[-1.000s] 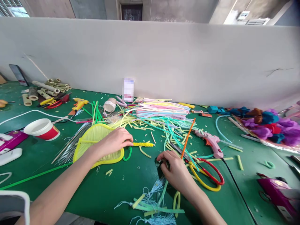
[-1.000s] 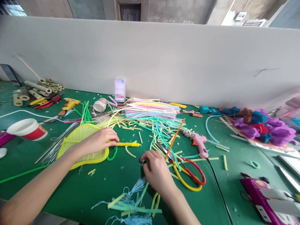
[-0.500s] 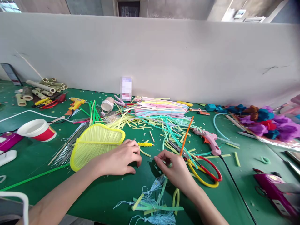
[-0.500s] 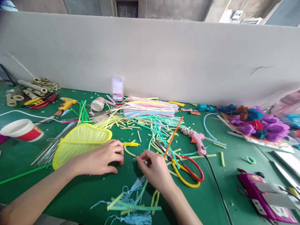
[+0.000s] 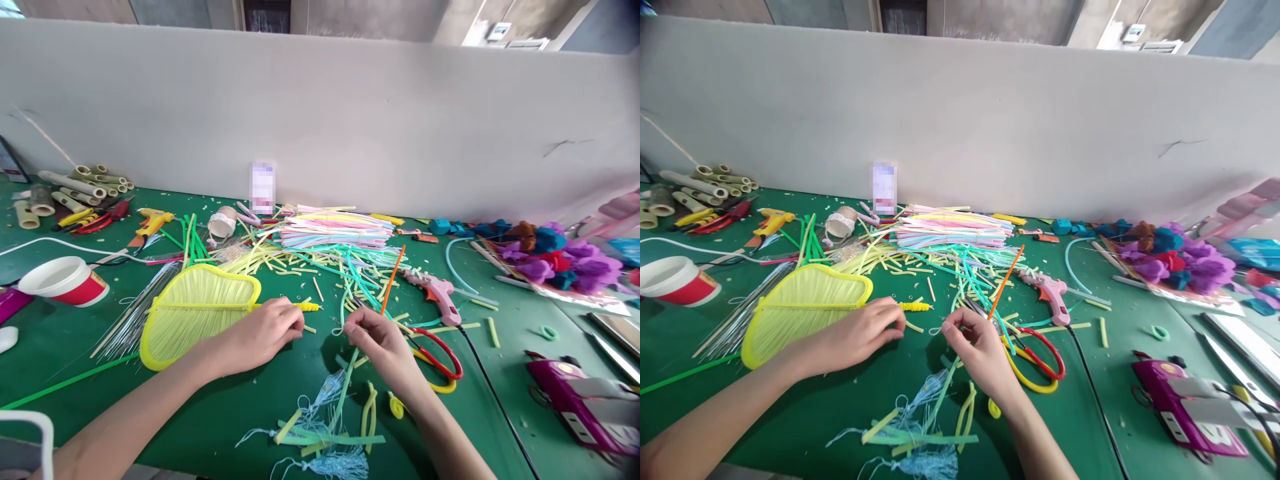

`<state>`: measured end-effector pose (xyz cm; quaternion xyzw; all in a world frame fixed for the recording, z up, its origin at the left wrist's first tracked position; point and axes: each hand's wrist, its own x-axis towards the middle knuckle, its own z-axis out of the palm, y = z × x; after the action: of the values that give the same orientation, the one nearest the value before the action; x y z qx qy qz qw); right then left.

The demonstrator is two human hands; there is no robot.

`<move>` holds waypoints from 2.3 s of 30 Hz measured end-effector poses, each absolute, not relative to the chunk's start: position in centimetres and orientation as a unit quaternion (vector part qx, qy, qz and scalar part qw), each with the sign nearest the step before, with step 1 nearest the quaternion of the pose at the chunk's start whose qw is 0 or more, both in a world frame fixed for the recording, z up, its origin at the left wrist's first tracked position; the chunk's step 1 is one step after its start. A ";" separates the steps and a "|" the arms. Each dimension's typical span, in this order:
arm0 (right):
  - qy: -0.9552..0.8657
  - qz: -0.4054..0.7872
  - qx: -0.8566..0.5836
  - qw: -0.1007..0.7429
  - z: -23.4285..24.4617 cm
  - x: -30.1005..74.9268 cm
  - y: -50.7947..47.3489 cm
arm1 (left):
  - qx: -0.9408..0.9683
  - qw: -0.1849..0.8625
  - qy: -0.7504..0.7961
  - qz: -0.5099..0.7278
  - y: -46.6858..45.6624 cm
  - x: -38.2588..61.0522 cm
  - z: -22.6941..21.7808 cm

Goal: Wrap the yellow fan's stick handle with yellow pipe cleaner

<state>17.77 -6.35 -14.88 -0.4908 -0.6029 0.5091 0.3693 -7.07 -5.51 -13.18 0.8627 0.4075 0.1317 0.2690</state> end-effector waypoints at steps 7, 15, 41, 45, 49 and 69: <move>-0.656 0.515 -0.466 0.295 -15.5 16.2 -7.1 | 0.783 0.387 0.417 0.253 -6.0 -6.2 -12.8; -0.710 0.372 -0.498 0.331 -16.9 15.5 -7.1 | 0.824 0.290 0.423 0.243 -5.2 -6.2 -14.1; -0.746 0.311 -0.505 0.302 -17.5 15.1 -6.7 | 0.841 0.268 0.410 0.230 -4.9 -5.5 -15.9; -0.628 0.480 -0.502 0.351 -16.6 15.2 -6.8 | 0.800 0.354 0.413 0.252 -5.6 -4.8 -15.4; -0.562 0.580 -0.464 0.365 -16.2 15.2 -6.9 | 0.771 0.383 0.426 0.279 -6.0 -4.4 -15.2; -0.758 0.287 -0.408 0.419 -16.5 15.8 -7.2 | 0.781 0.350 0.434 0.282 -5.8 -4.9 -15.6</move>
<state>15.83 -7.20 -16.46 -0.4081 -0.7585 0.2872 0.4192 -4.93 -5.76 -15.63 0.7806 0.4343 0.2822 0.3498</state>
